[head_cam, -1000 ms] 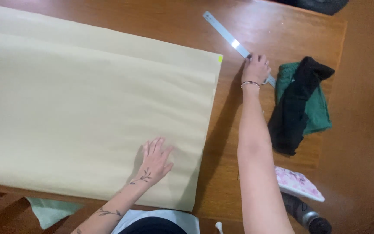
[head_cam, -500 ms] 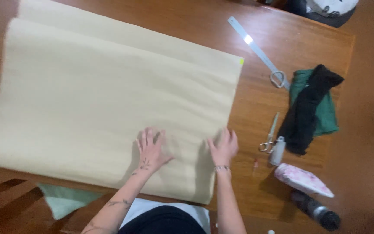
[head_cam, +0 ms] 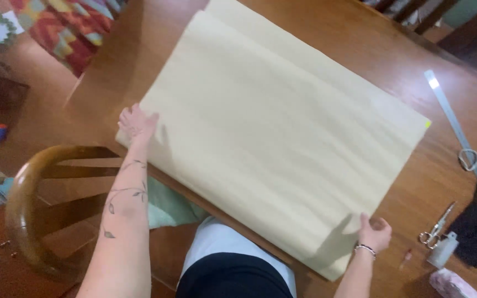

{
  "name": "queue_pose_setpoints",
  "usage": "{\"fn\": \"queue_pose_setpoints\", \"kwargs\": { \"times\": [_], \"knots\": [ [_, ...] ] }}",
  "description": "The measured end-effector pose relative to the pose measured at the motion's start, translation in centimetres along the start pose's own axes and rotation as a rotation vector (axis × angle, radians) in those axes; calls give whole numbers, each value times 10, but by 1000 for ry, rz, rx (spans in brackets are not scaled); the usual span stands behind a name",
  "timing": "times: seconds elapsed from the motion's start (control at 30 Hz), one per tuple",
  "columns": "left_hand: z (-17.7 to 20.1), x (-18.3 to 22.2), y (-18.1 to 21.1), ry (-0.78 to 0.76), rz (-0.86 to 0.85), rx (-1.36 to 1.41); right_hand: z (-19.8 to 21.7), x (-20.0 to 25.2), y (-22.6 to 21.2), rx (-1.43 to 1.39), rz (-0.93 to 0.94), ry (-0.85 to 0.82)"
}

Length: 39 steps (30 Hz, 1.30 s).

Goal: Unrolling a large sheet of pattern paper on a wooden table, smoothing it out by hand, using a water bottle as a weight, and then referencing a smartphone for pattern designs.

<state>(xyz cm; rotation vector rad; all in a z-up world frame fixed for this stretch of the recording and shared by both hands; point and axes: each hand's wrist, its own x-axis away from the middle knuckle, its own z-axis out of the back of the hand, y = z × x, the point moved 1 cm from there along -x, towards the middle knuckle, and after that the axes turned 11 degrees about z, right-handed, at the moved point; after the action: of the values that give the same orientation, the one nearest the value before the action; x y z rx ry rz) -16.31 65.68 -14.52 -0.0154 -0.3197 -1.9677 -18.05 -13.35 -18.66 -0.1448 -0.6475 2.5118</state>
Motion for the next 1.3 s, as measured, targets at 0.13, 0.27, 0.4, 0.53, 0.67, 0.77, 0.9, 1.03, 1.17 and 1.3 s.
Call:
{"fn": "queue_pose_setpoints", "kwargs": {
  "times": [0.13, 0.27, 0.4, 0.53, 0.67, 0.77, 0.9, 1.03, 1.17, 1.3],
  "knots": [
    [31, -37, -49, -216, 159, -89, 12, 25, -21, -10, -127, -18],
    [-3, -73, -116, -259, -56, 38, -3, 49, 38, -23, -135, -38],
    [40, -35, -85, -364, -15, 139, 36, 96, 5, 84, -372, -214],
    [87, -1, -52, -419, 137, 210, 57, 127, -13, 2, -454, -171],
    [82, -8, -63, -333, 39, 297, 63, 133, -19, 45, -357, -87],
    [45, -41, -90, -351, -27, 406, 63, 135, -20, -11, -420, -138],
    [42, -47, -92, -357, -79, 359, 56, 131, -11, -46, -496, -153],
    [75, -14, -64, -492, 86, 267, 48, 131, 7, -86, -553, -155],
    [83, -6, -51, -520, 96, 192, 64, 136, -20, -167, -606, -92],
    [71, -16, -52, -499, 161, 221, 52, 133, -3, -135, -600, -87]
  ]
}}
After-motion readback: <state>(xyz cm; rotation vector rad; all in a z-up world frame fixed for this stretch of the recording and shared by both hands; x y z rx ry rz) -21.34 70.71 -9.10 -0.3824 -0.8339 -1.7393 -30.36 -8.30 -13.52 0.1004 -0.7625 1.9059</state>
